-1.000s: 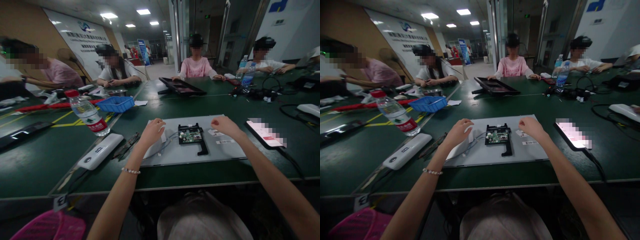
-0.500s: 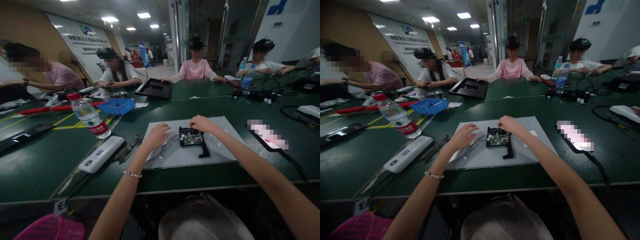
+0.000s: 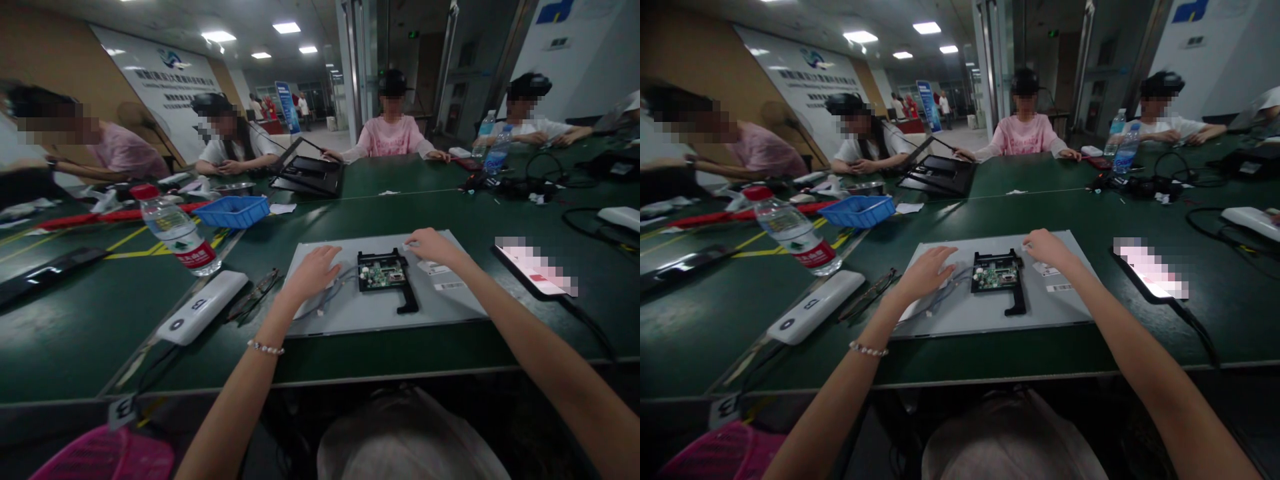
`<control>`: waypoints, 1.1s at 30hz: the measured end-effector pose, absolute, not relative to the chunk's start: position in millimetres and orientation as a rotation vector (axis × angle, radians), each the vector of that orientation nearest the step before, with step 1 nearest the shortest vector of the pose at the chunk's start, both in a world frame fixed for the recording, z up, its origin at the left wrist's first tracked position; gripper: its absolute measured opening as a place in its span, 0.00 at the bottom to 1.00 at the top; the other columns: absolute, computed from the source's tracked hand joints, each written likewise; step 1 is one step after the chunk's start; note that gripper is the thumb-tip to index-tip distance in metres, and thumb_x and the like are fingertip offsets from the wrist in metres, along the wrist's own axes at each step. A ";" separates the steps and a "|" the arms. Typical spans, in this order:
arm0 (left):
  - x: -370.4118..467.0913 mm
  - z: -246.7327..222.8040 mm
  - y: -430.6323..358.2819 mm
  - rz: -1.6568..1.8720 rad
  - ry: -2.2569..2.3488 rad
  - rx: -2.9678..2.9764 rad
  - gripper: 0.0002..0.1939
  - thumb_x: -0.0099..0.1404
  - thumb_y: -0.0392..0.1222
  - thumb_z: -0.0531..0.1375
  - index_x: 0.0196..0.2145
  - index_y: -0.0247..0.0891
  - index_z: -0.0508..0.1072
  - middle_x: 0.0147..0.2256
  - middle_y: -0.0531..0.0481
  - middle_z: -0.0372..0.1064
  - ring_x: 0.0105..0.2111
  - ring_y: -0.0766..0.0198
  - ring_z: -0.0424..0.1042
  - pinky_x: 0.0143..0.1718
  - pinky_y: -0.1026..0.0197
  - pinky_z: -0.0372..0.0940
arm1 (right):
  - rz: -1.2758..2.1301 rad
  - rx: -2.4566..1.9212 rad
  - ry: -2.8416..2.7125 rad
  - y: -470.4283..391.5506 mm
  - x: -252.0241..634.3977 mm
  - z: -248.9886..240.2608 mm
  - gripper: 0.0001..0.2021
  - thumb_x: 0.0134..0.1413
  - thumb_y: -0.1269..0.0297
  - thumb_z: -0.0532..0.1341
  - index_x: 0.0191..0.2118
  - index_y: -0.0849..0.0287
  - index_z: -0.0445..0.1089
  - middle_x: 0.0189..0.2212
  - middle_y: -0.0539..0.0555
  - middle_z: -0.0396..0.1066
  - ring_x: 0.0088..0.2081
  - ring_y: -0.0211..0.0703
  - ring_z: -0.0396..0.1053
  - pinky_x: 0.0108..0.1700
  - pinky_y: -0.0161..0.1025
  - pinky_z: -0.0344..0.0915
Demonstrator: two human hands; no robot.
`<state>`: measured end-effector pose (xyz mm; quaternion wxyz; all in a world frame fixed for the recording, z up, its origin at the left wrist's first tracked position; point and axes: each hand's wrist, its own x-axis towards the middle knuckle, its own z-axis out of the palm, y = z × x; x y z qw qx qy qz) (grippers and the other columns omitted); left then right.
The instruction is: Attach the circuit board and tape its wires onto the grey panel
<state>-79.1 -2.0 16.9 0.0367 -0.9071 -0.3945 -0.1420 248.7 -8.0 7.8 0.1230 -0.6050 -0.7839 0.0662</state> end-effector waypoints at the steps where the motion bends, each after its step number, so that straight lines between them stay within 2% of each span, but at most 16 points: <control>1: -77.3 17.2 -2.9 -0.476 -1.222 -2.784 0.21 0.68 0.47 0.49 0.56 0.37 0.60 0.53 0.42 0.62 0.54 0.54 0.61 0.56 0.51 0.56 | 0.185 -1.744 -2.285 -8.0 250.8 8.4 0.15 0.53 0.69 0.56 0.45 0.62 0.75 0.46 0.60 0.73 0.47 0.48 0.69 0.50 0.37 0.61; 5: -64.4 23.1 -5.7 -0.651 -1.284 -2.833 0.22 0.68 0.48 0.48 0.57 0.38 0.58 0.54 0.43 0.61 0.55 0.56 0.61 0.56 0.53 0.56 | 0.183 -1.721 -2.273 -8.4 254.2 10.1 0.15 0.50 0.63 0.60 0.44 0.60 0.75 0.45 0.59 0.74 0.45 0.48 0.70 0.49 0.38 0.62; 8: -48.7 31.2 -6.3 -0.692 -1.363 -2.894 0.24 0.68 0.50 0.48 0.57 0.36 0.56 0.54 0.41 0.61 0.54 0.56 0.62 0.56 0.54 0.57 | 0.160 -1.787 -2.285 -7.5 252.2 6.8 0.15 0.50 0.63 0.60 0.43 0.59 0.76 0.42 0.58 0.75 0.43 0.48 0.71 0.46 0.38 0.64; 16: -9.6 26.0 -7.1 -0.205 -1.535 -3.034 0.42 0.61 0.63 0.51 0.61 0.29 0.48 0.61 0.29 0.48 0.61 0.40 0.51 0.56 0.45 0.54 | -0.013 -1.887 -2.267 -7.1 242.3 5.1 0.12 0.56 0.66 0.56 0.39 0.60 0.77 0.34 0.61 0.77 0.40 0.49 0.73 0.41 0.37 0.65; 19: -10.4 14.6 -6.0 -0.241 -1.522 -3.069 0.44 0.61 0.66 0.50 0.62 0.30 0.46 0.62 0.29 0.45 0.61 0.42 0.49 0.57 0.46 0.53 | 0.002 -1.856 -2.301 -7.9 245.1 8.0 0.12 0.57 0.63 0.57 0.39 0.60 0.77 0.37 0.60 0.76 0.41 0.48 0.72 0.42 0.36 0.65; 22: -18.5 7.8 -5.0 -0.256 -1.445 -3.136 0.48 0.59 0.67 0.51 0.63 0.29 0.42 0.64 0.31 0.38 0.64 0.46 0.44 0.60 0.51 0.49 | -0.020 -1.761 -2.402 -8.3 248.6 9.3 0.13 0.56 0.60 0.59 0.41 0.59 0.76 0.39 0.60 0.75 0.42 0.48 0.71 0.43 0.37 0.64; 25: -26.6 6.3 -4.5 -0.229 -1.389 -3.194 0.52 0.56 0.68 0.53 0.64 0.28 0.39 0.65 0.31 0.33 0.64 0.47 0.42 0.61 0.53 0.47 | -0.097 -1.732 -2.461 -8.7 247.1 9.7 0.11 0.57 0.63 0.59 0.41 0.60 0.76 0.39 0.61 0.75 0.43 0.49 0.71 0.44 0.39 0.64; 28: -30.4 7.7 -5.0 -0.215 -1.398 -3.211 0.53 0.55 0.68 0.55 0.64 0.29 0.40 0.65 0.31 0.35 0.63 0.46 0.45 0.61 0.52 0.49 | -0.160 -1.767 -2.459 -9.9 242.4 10.2 0.11 0.59 0.66 0.56 0.38 0.61 0.76 0.38 0.62 0.75 0.43 0.50 0.71 0.45 0.40 0.63; 33: -29.5 10.8 -8.0 -0.205 -1.412 -3.214 0.52 0.55 0.68 0.55 0.64 0.29 0.41 0.64 0.30 0.41 0.62 0.44 0.49 0.60 0.49 0.50 | -0.165 -1.779 -2.437 -10.3 239.9 11.4 0.12 0.60 0.66 0.55 0.39 0.60 0.76 0.39 0.60 0.75 0.42 0.48 0.71 0.43 0.39 0.63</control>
